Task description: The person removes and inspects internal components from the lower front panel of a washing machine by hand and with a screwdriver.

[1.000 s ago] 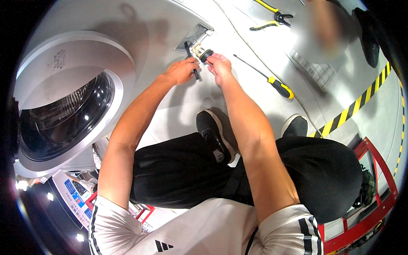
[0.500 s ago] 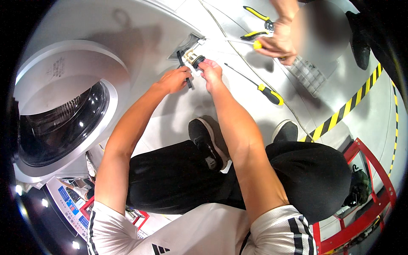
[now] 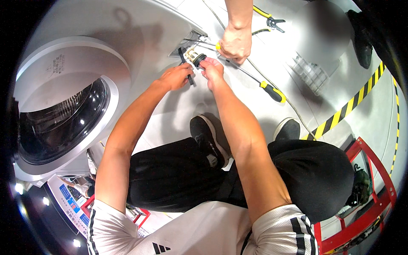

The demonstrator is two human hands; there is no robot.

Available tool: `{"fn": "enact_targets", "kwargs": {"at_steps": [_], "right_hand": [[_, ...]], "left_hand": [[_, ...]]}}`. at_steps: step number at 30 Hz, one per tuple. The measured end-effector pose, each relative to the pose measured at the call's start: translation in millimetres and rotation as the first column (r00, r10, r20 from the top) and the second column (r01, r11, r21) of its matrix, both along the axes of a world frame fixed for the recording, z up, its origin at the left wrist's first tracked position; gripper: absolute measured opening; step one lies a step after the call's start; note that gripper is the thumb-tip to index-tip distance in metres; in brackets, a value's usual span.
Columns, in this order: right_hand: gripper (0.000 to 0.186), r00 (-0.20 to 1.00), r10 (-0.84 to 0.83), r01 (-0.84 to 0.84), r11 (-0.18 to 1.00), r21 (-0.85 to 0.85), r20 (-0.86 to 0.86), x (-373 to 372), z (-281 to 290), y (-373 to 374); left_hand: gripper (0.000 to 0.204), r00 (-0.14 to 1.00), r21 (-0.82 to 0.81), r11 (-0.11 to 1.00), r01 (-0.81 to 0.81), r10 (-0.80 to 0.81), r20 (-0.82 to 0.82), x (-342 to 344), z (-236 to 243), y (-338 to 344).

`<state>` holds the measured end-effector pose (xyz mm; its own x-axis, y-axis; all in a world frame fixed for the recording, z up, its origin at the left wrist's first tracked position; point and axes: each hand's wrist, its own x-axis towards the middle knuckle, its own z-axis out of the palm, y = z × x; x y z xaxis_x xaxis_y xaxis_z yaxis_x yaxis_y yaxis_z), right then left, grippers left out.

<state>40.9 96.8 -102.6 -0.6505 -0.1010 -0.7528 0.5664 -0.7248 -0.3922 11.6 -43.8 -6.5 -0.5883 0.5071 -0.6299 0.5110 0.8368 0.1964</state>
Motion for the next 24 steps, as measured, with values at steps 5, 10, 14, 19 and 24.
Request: {"fn": "enact_targets", "kwargs": {"at_steps": [5,10,14,19,24], "right_hand": [[0.025,1.0,0.013,-0.013,1.0,-0.021,0.001,2.0,0.2,2.0],[0.026,1.0,0.02,-0.019,0.999,-0.028,0.022,4.8,2.8,2.1],[0.025,0.999,0.04,-0.039,0.999,-0.025,0.024,5.7,2.3,1.5],[0.022,0.998,0.058,-0.057,0.998,-0.009,0.04,7.3,5.7,1.3],[0.022,0.998,0.059,-0.059,0.998,-0.009,0.033,7.6,5.9,0.2]], "left_hand": [[0.023,1.0,-0.009,1.0,0.006,-0.006,0.002,-0.4,1.9,1.0],[0.023,1.0,-0.011,1.0,0.007,-0.007,0.006,-0.7,1.6,0.6],[0.023,1.0,-0.027,0.999,0.017,-0.017,0.009,-0.8,0.7,0.2],[0.023,1.0,-0.01,1.0,0.001,-0.001,0.004,0.4,3.6,1.2],[0.024,1.0,-0.032,0.999,-0.003,0.004,0.015,-0.6,6.5,2.3]]}}
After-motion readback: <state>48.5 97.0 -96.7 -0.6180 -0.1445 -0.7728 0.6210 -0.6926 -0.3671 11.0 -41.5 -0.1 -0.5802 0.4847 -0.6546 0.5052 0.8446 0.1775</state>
